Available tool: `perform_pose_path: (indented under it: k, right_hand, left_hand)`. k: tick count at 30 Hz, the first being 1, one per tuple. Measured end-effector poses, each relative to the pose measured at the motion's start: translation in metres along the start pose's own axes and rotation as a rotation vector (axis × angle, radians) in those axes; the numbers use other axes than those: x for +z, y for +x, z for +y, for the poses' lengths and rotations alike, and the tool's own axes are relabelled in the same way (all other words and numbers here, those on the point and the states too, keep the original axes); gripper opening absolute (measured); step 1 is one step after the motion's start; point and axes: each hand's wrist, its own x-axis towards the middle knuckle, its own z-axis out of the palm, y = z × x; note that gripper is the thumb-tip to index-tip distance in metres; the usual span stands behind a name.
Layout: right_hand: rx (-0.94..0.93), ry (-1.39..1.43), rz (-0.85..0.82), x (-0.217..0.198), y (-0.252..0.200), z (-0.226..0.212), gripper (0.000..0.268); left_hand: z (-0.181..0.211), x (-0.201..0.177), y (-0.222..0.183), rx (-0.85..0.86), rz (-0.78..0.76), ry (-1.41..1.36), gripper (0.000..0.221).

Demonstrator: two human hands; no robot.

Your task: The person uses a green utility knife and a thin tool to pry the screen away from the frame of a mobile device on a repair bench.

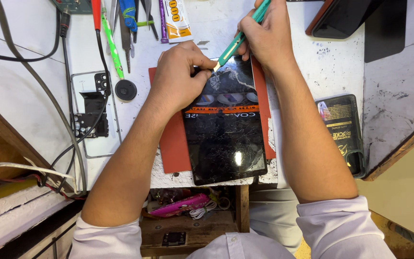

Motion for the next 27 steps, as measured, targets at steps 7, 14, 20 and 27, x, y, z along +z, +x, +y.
perform_pose_path:
  k: [7, 14, 20, 27]
  right_hand:
    - [-0.004, -0.004, -0.006, 0.001, -0.001, -0.004, 0.032]
    - [0.028, 0.108, 0.001, -0.003, 0.000, 0.000, 0.034]
    - [0.004, 0.162, 0.103, -0.007, 0.006, 0.021, 0.041]
    - [0.026, 0.355, 0.104, 0.000, 0.011, 0.008, 0.046]
  left_hand:
    - [0.002, 0.001, 0.000, 0.048, 0.030, 0.058, 0.021]
    - [0.004, -0.003, 0.000, -0.015, -0.016, 0.020, 0.023]
    - [-0.008, 0.003, 0.005, 0.144, 0.082, 0.009, 0.015]
    - [-0.007, 0.000, 0.001, 0.064, 0.153, 0.012, 0.017]
